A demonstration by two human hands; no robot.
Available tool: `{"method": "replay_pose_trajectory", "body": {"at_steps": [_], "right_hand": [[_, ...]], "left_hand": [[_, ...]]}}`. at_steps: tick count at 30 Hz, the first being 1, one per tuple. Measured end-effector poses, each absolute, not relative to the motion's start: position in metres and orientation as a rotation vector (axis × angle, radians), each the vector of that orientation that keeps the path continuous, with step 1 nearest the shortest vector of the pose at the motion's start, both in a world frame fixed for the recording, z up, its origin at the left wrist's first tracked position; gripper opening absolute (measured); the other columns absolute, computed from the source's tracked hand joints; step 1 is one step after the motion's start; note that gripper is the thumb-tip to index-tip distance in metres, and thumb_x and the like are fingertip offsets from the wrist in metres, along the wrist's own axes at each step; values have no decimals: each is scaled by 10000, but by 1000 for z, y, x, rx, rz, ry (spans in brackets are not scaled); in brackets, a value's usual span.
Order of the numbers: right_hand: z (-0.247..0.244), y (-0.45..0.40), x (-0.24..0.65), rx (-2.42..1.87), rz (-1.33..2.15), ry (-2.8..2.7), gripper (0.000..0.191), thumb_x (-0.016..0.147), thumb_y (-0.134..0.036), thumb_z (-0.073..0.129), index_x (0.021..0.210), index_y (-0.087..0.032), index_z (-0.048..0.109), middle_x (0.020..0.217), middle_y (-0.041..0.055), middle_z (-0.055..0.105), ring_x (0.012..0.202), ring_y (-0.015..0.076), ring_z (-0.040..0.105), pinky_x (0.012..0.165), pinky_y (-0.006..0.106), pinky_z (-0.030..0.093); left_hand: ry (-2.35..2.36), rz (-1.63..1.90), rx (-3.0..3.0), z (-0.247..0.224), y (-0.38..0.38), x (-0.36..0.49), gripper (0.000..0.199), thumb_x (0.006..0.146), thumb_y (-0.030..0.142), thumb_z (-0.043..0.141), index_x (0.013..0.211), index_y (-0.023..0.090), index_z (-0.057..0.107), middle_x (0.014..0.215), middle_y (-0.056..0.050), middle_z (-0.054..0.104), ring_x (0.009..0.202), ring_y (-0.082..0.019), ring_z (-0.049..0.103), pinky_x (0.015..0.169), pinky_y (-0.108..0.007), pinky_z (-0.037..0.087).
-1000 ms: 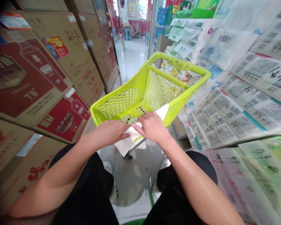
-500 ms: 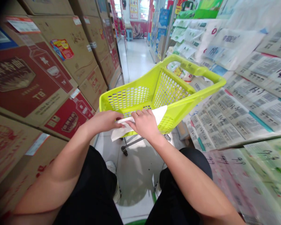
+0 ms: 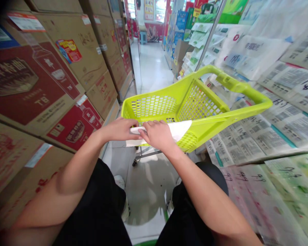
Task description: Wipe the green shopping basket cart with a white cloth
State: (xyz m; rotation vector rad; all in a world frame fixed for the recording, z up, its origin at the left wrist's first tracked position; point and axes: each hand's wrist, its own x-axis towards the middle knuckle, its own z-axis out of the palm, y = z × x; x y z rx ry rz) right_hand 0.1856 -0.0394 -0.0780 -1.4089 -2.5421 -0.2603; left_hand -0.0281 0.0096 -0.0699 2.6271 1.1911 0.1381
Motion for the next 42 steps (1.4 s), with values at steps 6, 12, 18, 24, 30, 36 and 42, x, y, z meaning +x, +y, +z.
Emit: {"method": "replay_pose_trajectory", "body": {"at_steps": [6,12,18,24,30,36,42], "right_hand": [[-79,-38,193,-1570,-309,-2472,502,1091,-538,350,1059,-172,691,976,130,771,892,278,688,784,368,338],[-75,-36,214,-1698,-359,-2404,566,1094,-555,316,1012,-166,719,946,147,783,827,269,692,749,369,323],[-68,-38,250,-1786,-457,-2303,556,1084,-536,328,891,-182,710,839,117,769,732,240,658,733,373,278],[-58,-41,293,-1862,-535,-2237,520,1058,-519,369,834,-181,696,784,101,738,698,227,610,758,379,266],[-66,-46,282,-1723,-507,-2254,427,1057,-454,416,950,-198,741,957,97,758,957,277,634,908,421,291],[-68,-45,248,-1529,-409,-2337,506,1062,-590,440,1218,-208,733,1242,117,734,1180,306,597,1000,425,302],[-78,-40,217,-1666,-416,-2446,506,1070,-602,428,1117,-186,711,1068,117,772,1028,310,642,879,426,303]], "left_hand": [[1067,247,2555,-76,28,-30,671,1004,730,358,1188,179,694,1201,-108,766,1115,-275,692,1014,-384,444],[1072,302,2547,-82,35,-23,653,1036,691,312,1258,212,697,1311,-84,748,1201,-256,683,1051,-361,437],[1102,265,2564,-83,42,-22,681,1034,695,284,1192,217,744,1260,-79,771,1160,-260,694,1030,-373,438],[1114,94,2777,-86,45,-29,701,778,789,666,1168,213,752,1136,-99,782,1092,-314,696,966,-384,431],[991,224,2721,-94,43,-30,807,726,723,757,1356,229,664,1334,-99,722,1232,-338,629,1061,-428,383],[885,397,2406,-93,41,-31,1095,840,750,640,1694,219,207,1546,-131,589,1469,-352,462,1264,-525,180],[734,538,2101,-99,45,-34,847,1017,757,90,1702,277,223,1607,-89,539,1575,-291,350,1307,-524,168]]}}
